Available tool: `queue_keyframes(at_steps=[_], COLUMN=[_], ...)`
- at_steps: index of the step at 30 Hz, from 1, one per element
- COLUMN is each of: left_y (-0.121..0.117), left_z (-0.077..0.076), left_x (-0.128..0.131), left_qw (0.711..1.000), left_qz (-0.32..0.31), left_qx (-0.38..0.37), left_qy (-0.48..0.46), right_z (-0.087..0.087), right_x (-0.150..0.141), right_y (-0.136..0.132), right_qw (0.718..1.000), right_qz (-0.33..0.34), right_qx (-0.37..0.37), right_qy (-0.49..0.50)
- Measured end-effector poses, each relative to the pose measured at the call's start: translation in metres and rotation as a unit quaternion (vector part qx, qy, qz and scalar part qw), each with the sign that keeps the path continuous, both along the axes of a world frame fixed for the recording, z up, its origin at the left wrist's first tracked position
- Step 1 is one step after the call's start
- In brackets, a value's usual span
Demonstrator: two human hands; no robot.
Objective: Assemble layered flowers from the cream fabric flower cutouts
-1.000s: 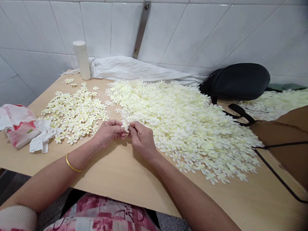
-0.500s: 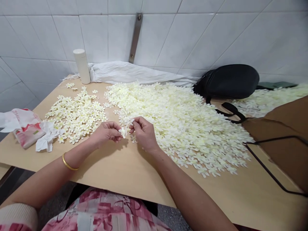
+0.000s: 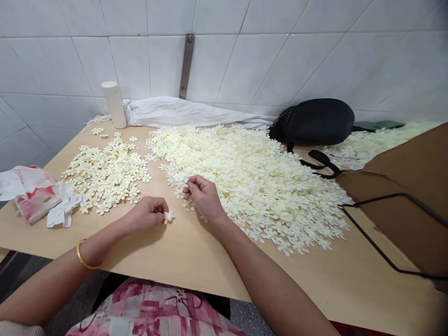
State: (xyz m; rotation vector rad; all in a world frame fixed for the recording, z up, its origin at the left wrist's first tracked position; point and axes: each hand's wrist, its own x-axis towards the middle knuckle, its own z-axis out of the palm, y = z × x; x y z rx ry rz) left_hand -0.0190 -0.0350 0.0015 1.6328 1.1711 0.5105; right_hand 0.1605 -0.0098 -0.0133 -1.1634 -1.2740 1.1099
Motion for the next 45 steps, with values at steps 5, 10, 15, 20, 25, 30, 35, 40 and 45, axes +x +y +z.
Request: queue_keyframes(at_steps=[5,10,15,20,25,30,35,40,45], left_y=[0.000,0.014,0.030,0.036,0.036,0.036,0.036,0.035,0.035], left_z=[0.004,0.018,0.019,0.007,0.006,0.004,0.003,0.004,0.005], left_x=[0.002,0.015,0.028,0.028,0.022,0.021,0.020,0.016,0.014], left_qw=[0.990,0.994,0.977,0.942,0.927,0.941,0.946,0.963,0.976], left_qz=[0.010,0.083,0.096,0.152,0.161,0.137,0.134,0.122,0.132], left_qx=[0.127,0.061,-0.056,-0.127,-0.150,-0.130,-0.120,-0.053,0.028], left_qy=[0.056,-0.024,-0.184,-0.273,-0.304,-0.280,-0.270,-0.233,-0.169], right_z=[-0.005,-0.010,-0.014,-0.012,-0.006,-0.002,0.000,-0.003,-0.009], right_x=[-0.002,-0.003,-0.007,-0.011,-0.013,-0.013,-0.012,-0.014,-0.016], right_y=[-0.004,-0.008,-0.008,-0.010,-0.010,-0.009,-0.011,-0.011,-0.010], right_qw=[0.999,0.939,0.824,0.877,0.950,0.978,0.978,0.922,0.857], right_qz=[-0.003,-0.051,-0.067,-0.059,-0.058,-0.013,-0.032,-0.067,-0.068], right_qx=[0.028,0.222,0.361,0.321,0.204,0.129,0.112,0.235,0.323], right_qy=[-0.044,-0.259,-0.432,-0.354,-0.228,-0.165,-0.174,-0.300,-0.395])
